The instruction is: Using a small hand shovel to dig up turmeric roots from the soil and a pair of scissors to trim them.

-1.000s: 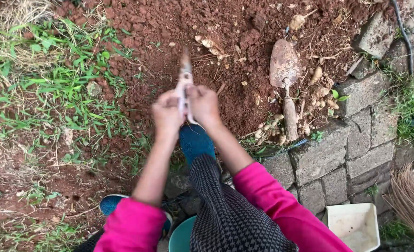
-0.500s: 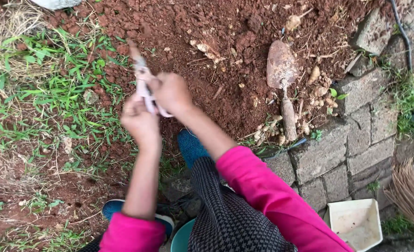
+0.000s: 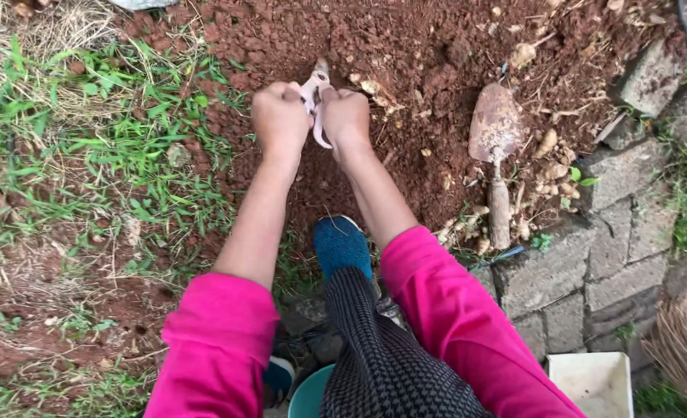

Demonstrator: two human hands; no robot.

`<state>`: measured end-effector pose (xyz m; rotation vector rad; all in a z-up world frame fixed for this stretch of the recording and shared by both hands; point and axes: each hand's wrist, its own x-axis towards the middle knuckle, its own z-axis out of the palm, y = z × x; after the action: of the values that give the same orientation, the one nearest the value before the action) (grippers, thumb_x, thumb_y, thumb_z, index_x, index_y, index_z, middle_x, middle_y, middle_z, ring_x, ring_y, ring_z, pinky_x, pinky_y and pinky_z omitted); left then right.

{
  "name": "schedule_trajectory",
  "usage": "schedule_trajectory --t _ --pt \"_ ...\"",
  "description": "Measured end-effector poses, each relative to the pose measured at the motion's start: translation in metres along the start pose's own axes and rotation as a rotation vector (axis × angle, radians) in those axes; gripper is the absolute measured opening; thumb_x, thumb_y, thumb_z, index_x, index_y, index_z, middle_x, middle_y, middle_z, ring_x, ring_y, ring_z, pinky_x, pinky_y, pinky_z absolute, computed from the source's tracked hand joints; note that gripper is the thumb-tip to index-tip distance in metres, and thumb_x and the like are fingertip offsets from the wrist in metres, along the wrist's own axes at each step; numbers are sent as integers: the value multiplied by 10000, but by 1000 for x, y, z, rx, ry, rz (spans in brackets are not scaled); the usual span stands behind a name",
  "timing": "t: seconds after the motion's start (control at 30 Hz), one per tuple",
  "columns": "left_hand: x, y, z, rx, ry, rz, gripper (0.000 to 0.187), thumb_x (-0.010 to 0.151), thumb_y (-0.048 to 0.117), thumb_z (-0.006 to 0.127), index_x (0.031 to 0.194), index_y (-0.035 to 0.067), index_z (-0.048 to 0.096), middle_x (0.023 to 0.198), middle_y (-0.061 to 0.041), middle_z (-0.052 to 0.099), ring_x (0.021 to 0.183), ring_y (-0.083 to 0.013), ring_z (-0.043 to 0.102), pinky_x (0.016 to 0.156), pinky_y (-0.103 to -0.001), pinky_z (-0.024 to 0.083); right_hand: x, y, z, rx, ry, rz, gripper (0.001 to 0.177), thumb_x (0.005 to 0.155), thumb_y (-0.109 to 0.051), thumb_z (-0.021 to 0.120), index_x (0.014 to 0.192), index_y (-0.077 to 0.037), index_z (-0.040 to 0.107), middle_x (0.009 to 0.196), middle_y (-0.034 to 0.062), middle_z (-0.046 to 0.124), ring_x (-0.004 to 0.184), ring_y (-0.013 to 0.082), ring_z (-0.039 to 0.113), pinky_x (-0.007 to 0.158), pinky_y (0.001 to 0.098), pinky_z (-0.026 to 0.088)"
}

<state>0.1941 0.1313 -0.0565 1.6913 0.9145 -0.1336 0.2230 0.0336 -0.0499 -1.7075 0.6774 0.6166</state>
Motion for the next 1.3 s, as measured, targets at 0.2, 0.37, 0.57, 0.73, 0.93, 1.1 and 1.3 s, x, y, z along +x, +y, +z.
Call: schedule_trajectory --t 0.2,0.37,0.57,0.73,0.93,1.1,1.3 --pt "-52 23 -51 -380 -10 343 260 833 -19 640 1066 15 748 918 -60 745 740 -112 697 576 -262 585 -51 -33 -2 -88 -12 -318 256 971 -198 591 918 -9 755 748 42 741 563 123 689 490 299 582" --pt "-76 14 -104 -289 18 -35 218 1037 83 543 1114 33 740 743 -26 713 527 -84 596 444 -249 444 -93 -13 -74 -488 22 -590 387 977 -295 712 1257 -31 670 1220 167 644 1097 239 591 935 372 507" --pt "-121 -74 -114 67 -16 -42 200 1019 102 621 1158 -4 718 751 -60 724 526 -82 619 453 -268 467 -95 84 -280 -1175 558 -171 838 894 -366 838 1474 57 406 1466 277 377 1336 427 382 1112 541 331" --pt "-160 -93 -100 4 -3 -49 199 991 104 677 1139 -18 731 767 -73 739 536 -87 623 484 -254 492 -99 108 -338 -1316 341 -50 608 1018 -381 744 1421 0 495 1335 280 515 1181 408 556 970 499 513" --pt "-158 -67 -101 23 29 -54 221 985 101 654 1171 10 731 788 -48 747 539 -64 630 456 -242 488 -113 68 -278 -812 200 -82 362 1014 -263 673 1203 10 529 1067 169 662 885 229 651 783 388 590" --pt "-145 -62 -105 -172 82 7 190 1022 81 642 1176 4 721 782 -31 721 563 -46 590 477 -215 456 -142 75 -174 -915 41 -524 484 999 -245 702 1330 32 482 1065 222 680 745 249 715 585 359 628" --pt "-149 -76 -123 -291 128 -29 181 1040 95 623 1150 -25 702 770 -28 691 553 -50 570 468 -214 424 -84 87 -82 -1120 64 -468 457 974 -128 590 1382 11 437 1080 293 653 647 346 712 441 383 605"
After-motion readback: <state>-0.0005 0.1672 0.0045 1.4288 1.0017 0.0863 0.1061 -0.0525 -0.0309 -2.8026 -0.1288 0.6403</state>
